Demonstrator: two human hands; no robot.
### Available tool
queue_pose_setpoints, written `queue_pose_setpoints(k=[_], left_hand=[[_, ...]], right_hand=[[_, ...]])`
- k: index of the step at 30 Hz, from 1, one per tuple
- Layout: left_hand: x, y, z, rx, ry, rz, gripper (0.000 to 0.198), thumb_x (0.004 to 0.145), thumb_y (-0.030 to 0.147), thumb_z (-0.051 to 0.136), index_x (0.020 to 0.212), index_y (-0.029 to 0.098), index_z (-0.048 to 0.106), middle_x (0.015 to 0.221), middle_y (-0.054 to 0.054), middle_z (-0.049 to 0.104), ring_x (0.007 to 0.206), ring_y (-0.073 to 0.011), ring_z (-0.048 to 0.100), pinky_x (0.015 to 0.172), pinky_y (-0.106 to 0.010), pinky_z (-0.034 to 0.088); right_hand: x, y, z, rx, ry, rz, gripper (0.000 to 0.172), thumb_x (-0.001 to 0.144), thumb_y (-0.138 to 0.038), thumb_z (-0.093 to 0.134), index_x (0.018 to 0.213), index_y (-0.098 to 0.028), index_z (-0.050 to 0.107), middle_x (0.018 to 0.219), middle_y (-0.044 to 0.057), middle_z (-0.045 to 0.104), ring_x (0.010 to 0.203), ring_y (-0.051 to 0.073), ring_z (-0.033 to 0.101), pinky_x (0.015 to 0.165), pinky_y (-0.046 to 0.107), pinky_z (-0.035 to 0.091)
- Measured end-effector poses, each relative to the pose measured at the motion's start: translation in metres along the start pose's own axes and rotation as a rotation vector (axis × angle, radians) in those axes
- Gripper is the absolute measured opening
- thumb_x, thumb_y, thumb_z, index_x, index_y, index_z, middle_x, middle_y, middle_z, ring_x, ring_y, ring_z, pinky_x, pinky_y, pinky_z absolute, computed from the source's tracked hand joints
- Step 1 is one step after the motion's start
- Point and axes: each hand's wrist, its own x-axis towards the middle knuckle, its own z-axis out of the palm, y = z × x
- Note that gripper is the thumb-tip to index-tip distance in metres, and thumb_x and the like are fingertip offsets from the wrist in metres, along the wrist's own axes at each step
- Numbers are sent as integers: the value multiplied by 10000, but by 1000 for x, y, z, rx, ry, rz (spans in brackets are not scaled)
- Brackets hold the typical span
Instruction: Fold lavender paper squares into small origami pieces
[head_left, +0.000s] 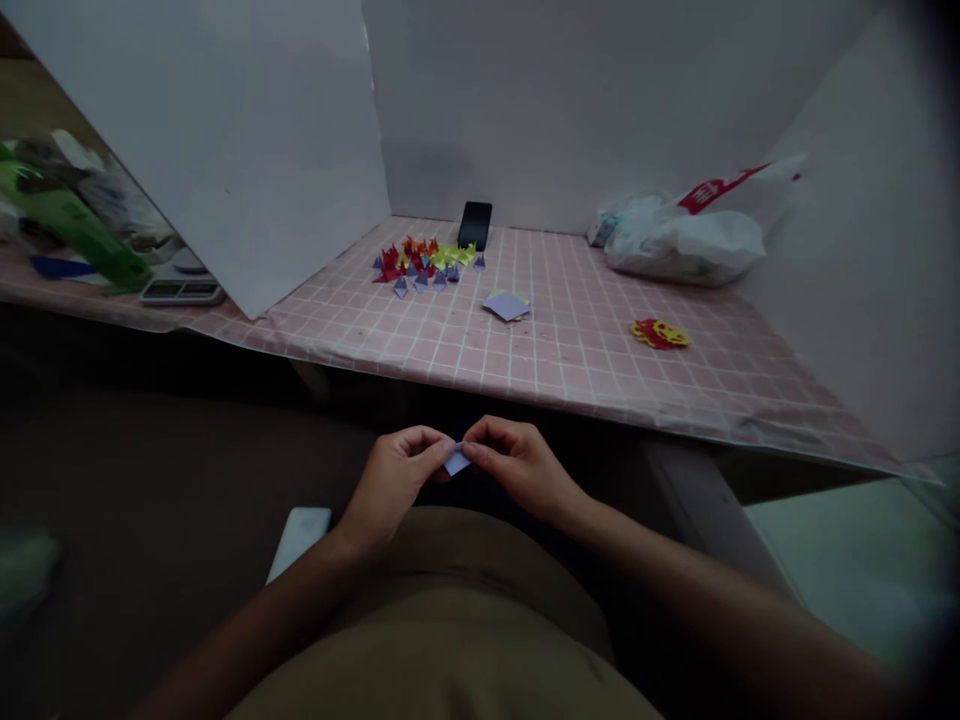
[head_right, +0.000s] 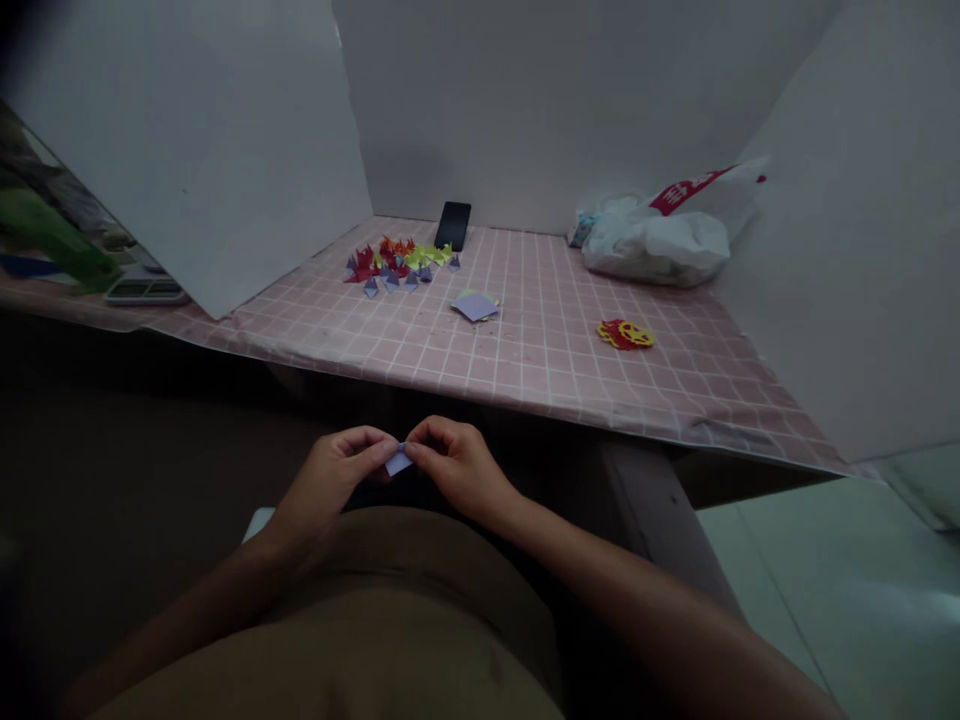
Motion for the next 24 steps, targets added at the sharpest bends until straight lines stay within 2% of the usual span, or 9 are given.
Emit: queue_pose_setpoints(k=[7, 15, 24], left_hand=[[1, -6, -1, -66, 7, -27, 175, 782, 339, 700, 749, 168, 720, 719, -14, 656, 654, -134, 561, 653, -257, 447], [2, -7, -1, -80, -11, -50, 158, 766, 328, 715, 750, 171, 725, 729, -15, 662, 665, -135, 567, 659, -261, 443], [2, -9, 0, -207, -17, -92, 168, 741, 333, 758, 768, 170, 730, 751, -13, 682, 671, -130, 603, 676, -267, 493]], right_hand=[[0, 3, -2, 84, -27, 33, 123, 859, -267, 608, 789, -178, 658, 690, -8, 623, 651, 135, 558, 637, 276, 433], [1, 0, -2, -4, -7, 4, 91, 834, -222, 612, 763, -176, 646, 691, -8, 613, 658, 134, 549, 635, 273, 438], [1, 2, -1, -61, 16, -17, 85, 826, -205, 603, 763, -171, 649, 717, -2, 630, 681, 139, 557, 636, 266, 424]])
